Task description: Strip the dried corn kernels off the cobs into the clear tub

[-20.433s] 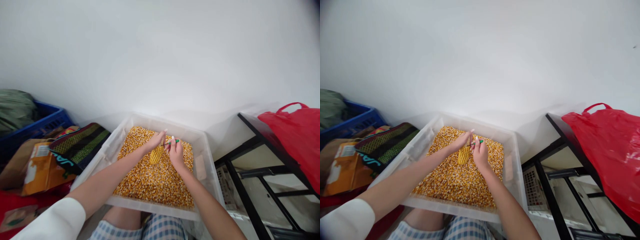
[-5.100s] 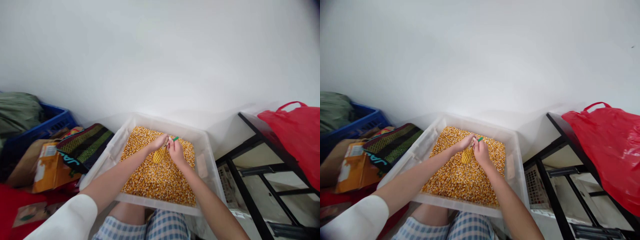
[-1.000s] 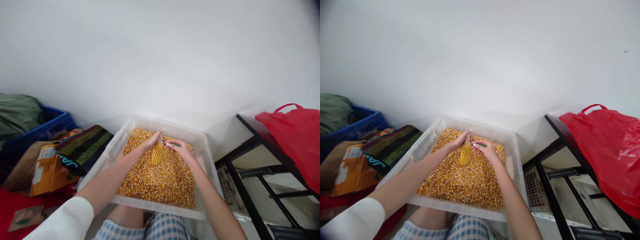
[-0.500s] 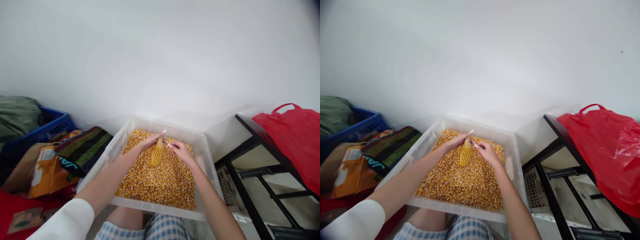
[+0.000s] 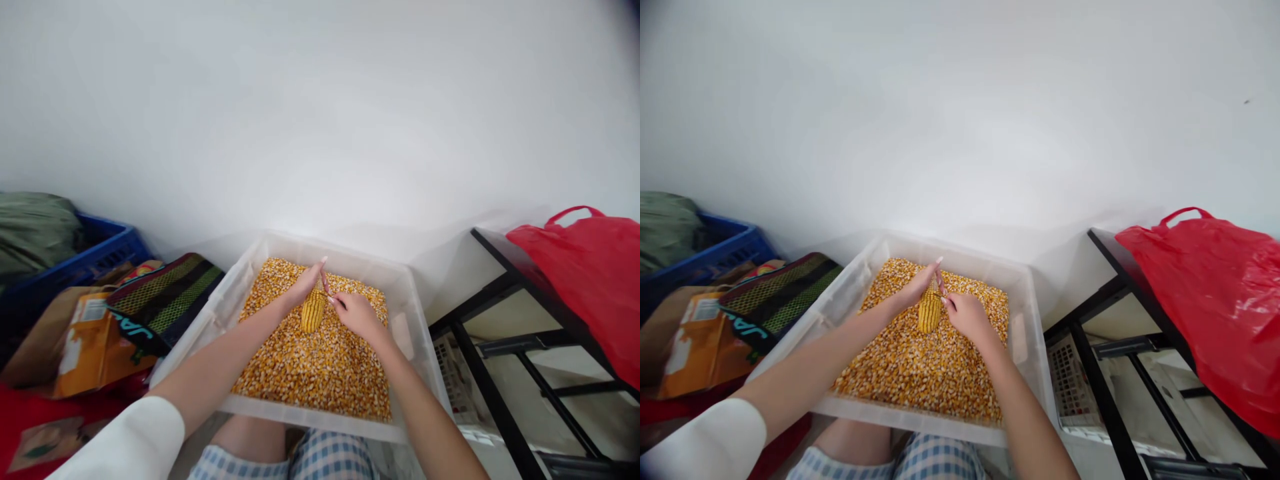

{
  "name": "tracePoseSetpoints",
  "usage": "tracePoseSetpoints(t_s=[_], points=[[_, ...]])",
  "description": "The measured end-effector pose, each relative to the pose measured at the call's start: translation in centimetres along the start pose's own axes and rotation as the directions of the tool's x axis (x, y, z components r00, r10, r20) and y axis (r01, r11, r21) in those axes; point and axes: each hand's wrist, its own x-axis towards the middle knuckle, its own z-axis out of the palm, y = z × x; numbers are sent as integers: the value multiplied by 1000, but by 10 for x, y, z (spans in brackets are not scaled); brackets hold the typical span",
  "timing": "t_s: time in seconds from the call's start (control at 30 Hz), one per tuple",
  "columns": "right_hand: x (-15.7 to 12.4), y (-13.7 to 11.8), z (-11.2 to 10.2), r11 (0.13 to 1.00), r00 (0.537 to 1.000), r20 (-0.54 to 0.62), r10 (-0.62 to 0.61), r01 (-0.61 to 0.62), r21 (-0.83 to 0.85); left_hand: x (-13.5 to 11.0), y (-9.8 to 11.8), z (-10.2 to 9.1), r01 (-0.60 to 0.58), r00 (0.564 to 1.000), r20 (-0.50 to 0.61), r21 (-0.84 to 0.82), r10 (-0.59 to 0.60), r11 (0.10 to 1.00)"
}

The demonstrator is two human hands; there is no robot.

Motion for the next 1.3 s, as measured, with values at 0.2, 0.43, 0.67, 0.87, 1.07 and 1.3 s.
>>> tracePoseSetpoints(t_s=[0.2,0.43,0.67,0.87,1.07,1.3], points=[[0,-8,-1,990,1000,-25,-18,14,-142,3,-5,-2,25,1000,-5,-22,-25,999],[-1,-10,-7,984,999,-27,-21,16,-179,3,-6,-1,33,999,-26,10,-33,999],[-1,-6,-5,991,998,-46,-31,25,-133,0,0,1,14,998,-55,108,-9,994],[-1,-4,-5,988,999,-32,-18,12,-155,-4,1,4,-53,998,-10,156,55,986],[-2,-6,-6,980,1000,-19,4,-8,-201,-6,3,12,-66,998,19,218,63,974],[-2,-12,1,969,998,-21,54,-57,-238,-5,-1,12,-63,996,-46,207,74,976]])
